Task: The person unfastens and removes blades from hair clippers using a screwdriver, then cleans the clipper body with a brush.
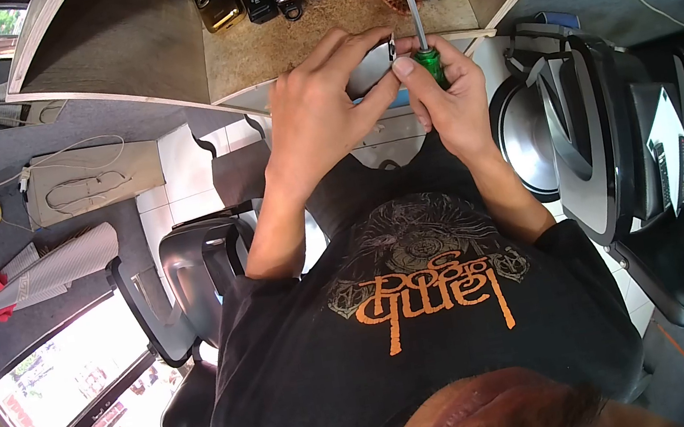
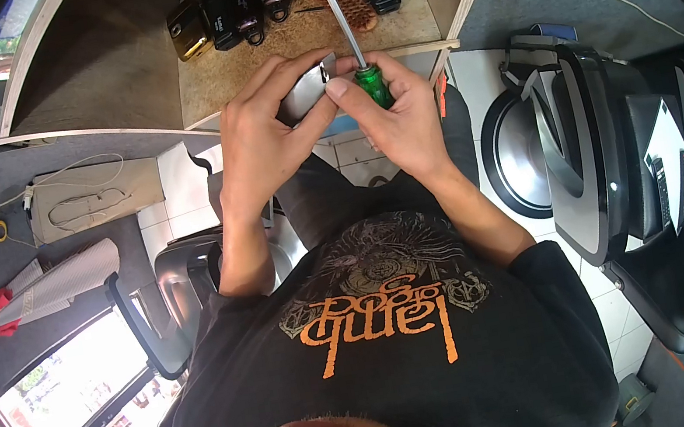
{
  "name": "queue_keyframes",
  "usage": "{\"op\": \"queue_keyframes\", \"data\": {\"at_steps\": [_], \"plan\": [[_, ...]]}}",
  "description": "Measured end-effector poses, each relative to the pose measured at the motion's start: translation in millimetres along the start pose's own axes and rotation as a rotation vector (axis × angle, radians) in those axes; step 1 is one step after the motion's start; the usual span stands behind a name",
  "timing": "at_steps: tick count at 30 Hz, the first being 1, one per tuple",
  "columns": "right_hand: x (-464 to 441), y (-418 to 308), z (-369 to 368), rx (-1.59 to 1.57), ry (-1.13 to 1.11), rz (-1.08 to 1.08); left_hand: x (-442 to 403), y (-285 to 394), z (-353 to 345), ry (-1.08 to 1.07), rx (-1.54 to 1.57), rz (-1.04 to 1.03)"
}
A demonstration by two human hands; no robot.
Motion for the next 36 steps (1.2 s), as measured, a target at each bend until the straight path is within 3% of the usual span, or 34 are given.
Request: {"op": "queue_keyframes", "data": {"at_steps": [4, 7, 10, 13, 16, 25, 36], "plan": [[1, 3, 1, 0.013, -0.01, 0.01, 1, -12, -4, 0.062, 0.073, -0.045], [1, 6, -1, -0.004, -0.006, -0.023, -1, -13, -1, -0.01, 0.135, 0.043], [2, 9, -2, -0.045, -0.012, -0.047, -1, -23, -5, 0.028, 0.138, -0.044], [7, 15, -1, -0.026, -0.044, -0.023, 3, -35, -8, -0.007, 0.28, 0.25], [13, 26, -3, 0.006, -0.065, -0.066, 3, -40, -12, 0.015, 0.628, 0.434], [25, 39, -10, 0.051, -0.11, -0.078, -6, -43, -15, 0.152, 1.065, 0.474], [23, 45, -10, 0.081, -0.109, -0.076, -6, -41, -18, 0.204, 1.138, 0.481]]}}
Point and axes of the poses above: each hand's wrist, its own x-axis away from the middle knuckle, its own z-axis out of the back of the hand, y = z × x, the point moved 3 cm from there along -x, towards the middle knuckle, and after that the axes turned 12 degrees about x, right-handed, at the moved point
